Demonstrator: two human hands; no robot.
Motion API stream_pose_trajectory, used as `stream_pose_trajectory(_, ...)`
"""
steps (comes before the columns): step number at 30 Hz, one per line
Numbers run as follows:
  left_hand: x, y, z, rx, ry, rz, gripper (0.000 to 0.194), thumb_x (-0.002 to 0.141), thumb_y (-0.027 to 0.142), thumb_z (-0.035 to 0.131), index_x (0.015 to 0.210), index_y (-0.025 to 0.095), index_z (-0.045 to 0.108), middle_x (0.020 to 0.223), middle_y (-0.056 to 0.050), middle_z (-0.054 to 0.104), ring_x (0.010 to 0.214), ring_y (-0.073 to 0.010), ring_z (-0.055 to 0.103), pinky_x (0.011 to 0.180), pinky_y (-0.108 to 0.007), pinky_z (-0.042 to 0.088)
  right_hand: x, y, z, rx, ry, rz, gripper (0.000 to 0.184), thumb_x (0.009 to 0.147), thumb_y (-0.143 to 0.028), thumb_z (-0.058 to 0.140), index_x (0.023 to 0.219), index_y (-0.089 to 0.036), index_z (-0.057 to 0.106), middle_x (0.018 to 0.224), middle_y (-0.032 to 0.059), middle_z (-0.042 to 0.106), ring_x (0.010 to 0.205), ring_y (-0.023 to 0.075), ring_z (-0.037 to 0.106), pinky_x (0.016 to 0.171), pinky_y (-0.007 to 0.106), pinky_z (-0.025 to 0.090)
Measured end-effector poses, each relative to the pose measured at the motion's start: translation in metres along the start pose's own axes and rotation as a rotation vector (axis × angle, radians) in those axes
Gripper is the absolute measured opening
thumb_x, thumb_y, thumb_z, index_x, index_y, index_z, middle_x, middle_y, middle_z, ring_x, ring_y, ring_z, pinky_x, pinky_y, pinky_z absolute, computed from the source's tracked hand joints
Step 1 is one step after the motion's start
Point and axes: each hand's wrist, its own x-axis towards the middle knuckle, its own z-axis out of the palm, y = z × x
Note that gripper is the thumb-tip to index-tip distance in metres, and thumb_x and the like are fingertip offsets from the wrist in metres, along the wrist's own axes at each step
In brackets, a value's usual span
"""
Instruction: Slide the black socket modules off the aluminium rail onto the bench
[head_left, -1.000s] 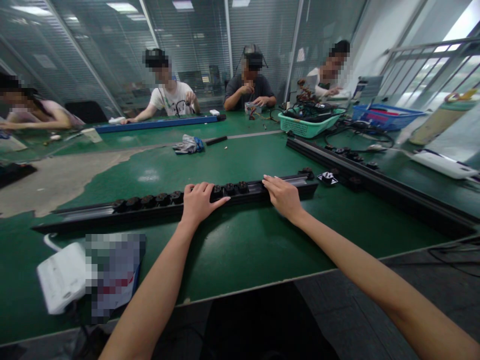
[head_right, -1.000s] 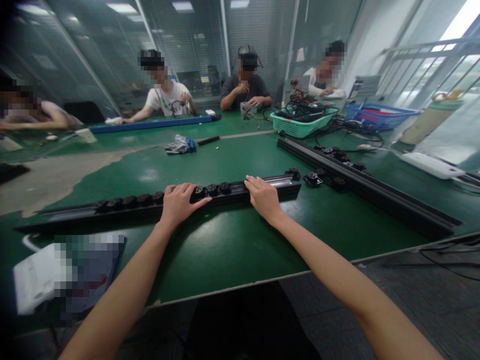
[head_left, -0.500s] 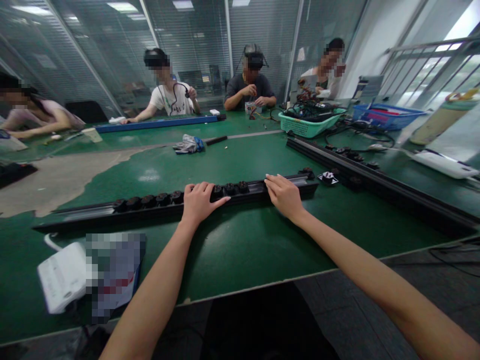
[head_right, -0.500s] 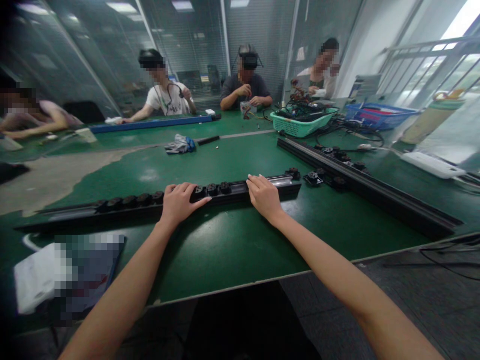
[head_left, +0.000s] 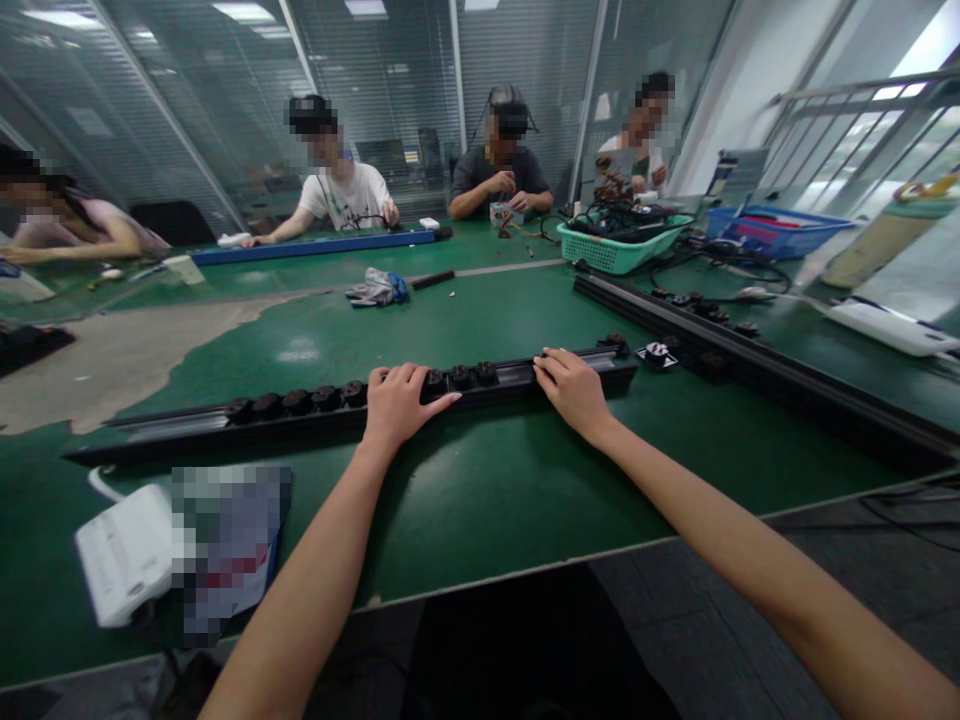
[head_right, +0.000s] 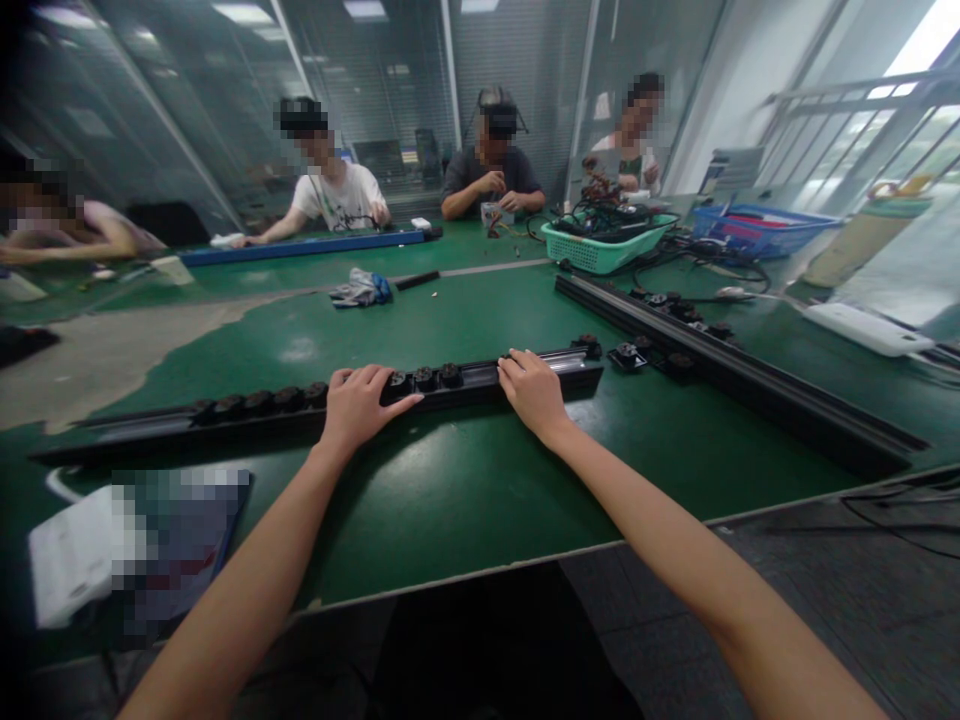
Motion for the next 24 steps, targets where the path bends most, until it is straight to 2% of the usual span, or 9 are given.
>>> stream_pose_trajectory(13,0.0002,0.0010,-0.0013,-0.018,-0.009,-0.005,0.064,0.088,0.075,0.048,0.113,0.020,0.069,0.112,-0.015,0.071,0.104,-0.0326,0.063,0.099,-0.049,0.036,0.0002,0.0006,-0.0014,0.005,-0.019,0.031,0.028,0.099,-0.028,0.051,0.108,-0.016,0.074,0.124,0.0163,0.070,0.116,0.0287,0.064,0.103,0.046,0.049)
stream_pose_trajectory(24,0.0004,0.0011,-0.0013,-0.019,-0.014,-0.012,0.065,0.088,0.075,0.048,0.114,0.019,0.069,0.111,-0.015,0.071,0.104,-0.0328,0.063,0.100,-0.049,0.035,0.0025,0.0015,-0.0073,-0.006,-0.016,0.061,0.026,0.099,-0.024,0.050,0.101,-0.014,0.074,0.115,0.0159,0.072,0.109,0.0283,0.066,0.096,0.041,0.051)
